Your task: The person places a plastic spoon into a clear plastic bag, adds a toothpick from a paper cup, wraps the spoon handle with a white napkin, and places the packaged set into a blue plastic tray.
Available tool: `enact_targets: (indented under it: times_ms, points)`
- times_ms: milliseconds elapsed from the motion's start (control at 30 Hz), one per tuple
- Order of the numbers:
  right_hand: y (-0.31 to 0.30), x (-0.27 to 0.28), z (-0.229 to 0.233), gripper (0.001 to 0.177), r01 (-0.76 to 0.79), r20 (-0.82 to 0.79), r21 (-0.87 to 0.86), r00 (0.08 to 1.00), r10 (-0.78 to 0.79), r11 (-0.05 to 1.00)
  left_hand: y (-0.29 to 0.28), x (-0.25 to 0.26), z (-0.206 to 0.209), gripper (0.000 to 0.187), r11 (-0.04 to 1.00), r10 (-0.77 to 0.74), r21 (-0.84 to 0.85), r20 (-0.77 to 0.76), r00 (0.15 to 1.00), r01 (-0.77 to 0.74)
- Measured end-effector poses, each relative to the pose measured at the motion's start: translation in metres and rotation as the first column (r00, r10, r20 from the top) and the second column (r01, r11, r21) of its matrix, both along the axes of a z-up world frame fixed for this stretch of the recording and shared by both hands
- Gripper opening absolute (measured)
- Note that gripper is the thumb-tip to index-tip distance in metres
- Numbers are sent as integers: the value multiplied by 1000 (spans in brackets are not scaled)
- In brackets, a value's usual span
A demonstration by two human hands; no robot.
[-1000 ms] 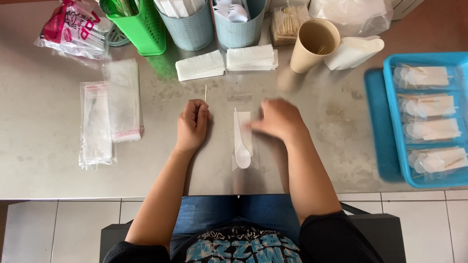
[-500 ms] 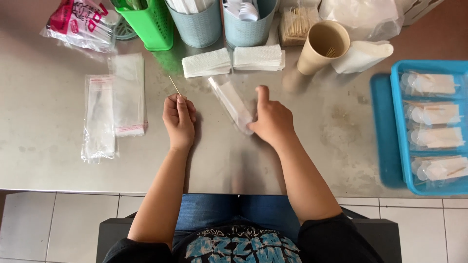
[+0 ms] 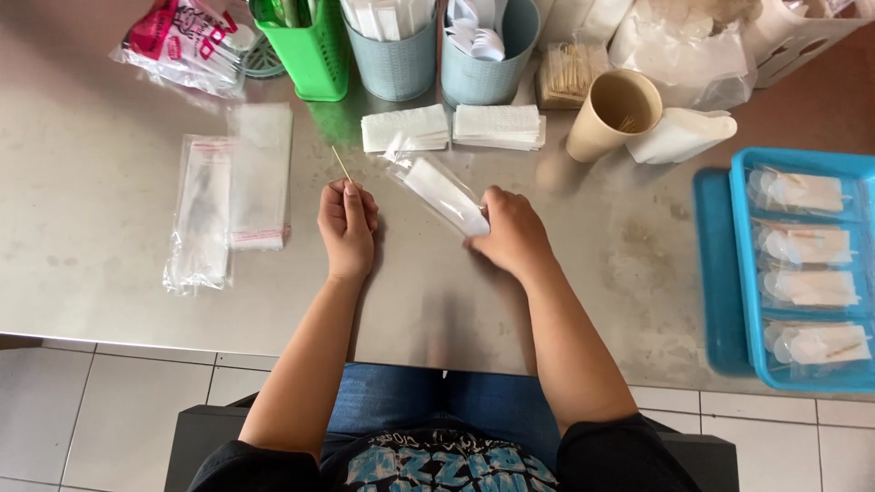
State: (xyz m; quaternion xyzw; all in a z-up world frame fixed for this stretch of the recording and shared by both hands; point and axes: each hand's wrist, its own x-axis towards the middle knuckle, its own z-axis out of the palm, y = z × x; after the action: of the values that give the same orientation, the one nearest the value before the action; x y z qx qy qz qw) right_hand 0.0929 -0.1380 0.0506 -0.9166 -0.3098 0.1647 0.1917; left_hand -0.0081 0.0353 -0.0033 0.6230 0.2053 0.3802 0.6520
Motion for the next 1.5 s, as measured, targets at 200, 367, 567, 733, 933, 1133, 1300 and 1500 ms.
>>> enact_targets:
  times_ms: [200, 367, 567, 733, 933, 1133, 1300, 1500]
  points:
    - [-21, 35, -28, 28, 202, -362, 428, 931, -37, 881, 1, -1, 3, 17, 999, -13, 30, -25, 1000, 13]
    - [-22, 43, -34, 26, 425, -609, 674, 783, 128, 605, 20, -9, 36, 15, 915, -53, 381, -217, 975, 135]
    - [-21, 47, -37, 19, 486, -632, 726, 750, 194, 486, 69, 1, 59, 15, 338, 241, 900, -365, 899, 274]
    - [-22, 49, -41, 18, 511, -645, 734, 731, 222, 448, 79, 20, 92, 18, -68, 405, 975, -168, 899, 212]
    - [-25, 39, -9, 7, 511, -671, 659, 730, 125, 552, 81, 42, 127, 27, -330, 402, 873, -214, 890, 359]
    - [-27, 40, -8, 7, 508, -678, 652, 723, 133, 563, 77, 56, 137, 31, -594, 315, 726, -185, 931, 345]
    - [-29, 42, -10, 8, 496, -684, 658, 709, 172, 567, 70, 63, 145, 42, -651, 147, 706, -242, 959, 278]
    - [-29, 45, -17, 10, 513, -697, 660, 691, 191, 549, 54, 70, 156, 28, -706, 0, 684, -259, 966, 184]
